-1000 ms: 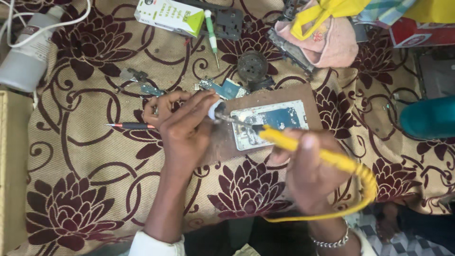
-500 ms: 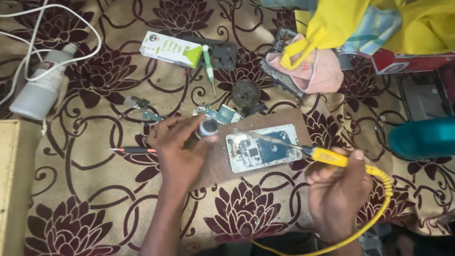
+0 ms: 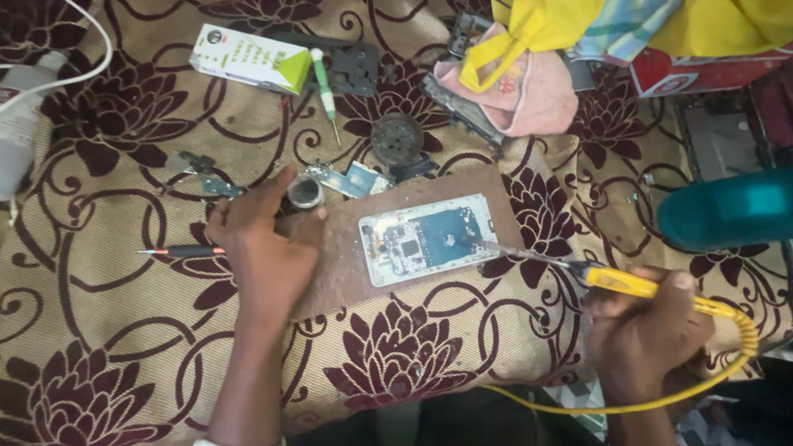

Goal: The person uses a soldering iron to apply heat to various points on a circuit board. They repeatedly dip the iron into a small container of flux and continue soldering different areas of the board throughout the clip.

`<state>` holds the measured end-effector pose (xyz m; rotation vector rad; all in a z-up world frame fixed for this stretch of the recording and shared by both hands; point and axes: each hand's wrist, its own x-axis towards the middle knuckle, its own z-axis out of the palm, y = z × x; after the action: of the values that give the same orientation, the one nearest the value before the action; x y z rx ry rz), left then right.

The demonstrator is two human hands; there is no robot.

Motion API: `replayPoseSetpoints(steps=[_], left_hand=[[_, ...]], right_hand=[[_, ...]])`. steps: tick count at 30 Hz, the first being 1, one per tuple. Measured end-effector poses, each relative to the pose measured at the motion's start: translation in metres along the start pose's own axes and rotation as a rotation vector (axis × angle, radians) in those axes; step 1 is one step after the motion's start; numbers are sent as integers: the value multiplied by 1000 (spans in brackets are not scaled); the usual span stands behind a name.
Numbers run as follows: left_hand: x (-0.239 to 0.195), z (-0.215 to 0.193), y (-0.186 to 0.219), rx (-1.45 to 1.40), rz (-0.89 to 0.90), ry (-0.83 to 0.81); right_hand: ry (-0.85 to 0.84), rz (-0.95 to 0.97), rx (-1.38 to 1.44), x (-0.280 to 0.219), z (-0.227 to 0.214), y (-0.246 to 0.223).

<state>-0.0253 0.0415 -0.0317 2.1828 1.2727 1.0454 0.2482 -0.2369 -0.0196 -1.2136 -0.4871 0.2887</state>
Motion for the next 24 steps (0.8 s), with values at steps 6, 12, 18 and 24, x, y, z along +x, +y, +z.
replayPoseSetpoints(steps=[6,12,18,24], left_hand=[[-7,1,-7,143,140,106],[-15,3,-10,158,297,201],[-14,6,-8,88,366,237],[-16,3,-4,74,387,223]], right_hand=[[-35,-39,-65,-3,2,6],[-82,-85,-132,-6,-3,4],[-82,-185,-292,-14,-4,-6],[-19,-157,-303,-14,-7,-4]])
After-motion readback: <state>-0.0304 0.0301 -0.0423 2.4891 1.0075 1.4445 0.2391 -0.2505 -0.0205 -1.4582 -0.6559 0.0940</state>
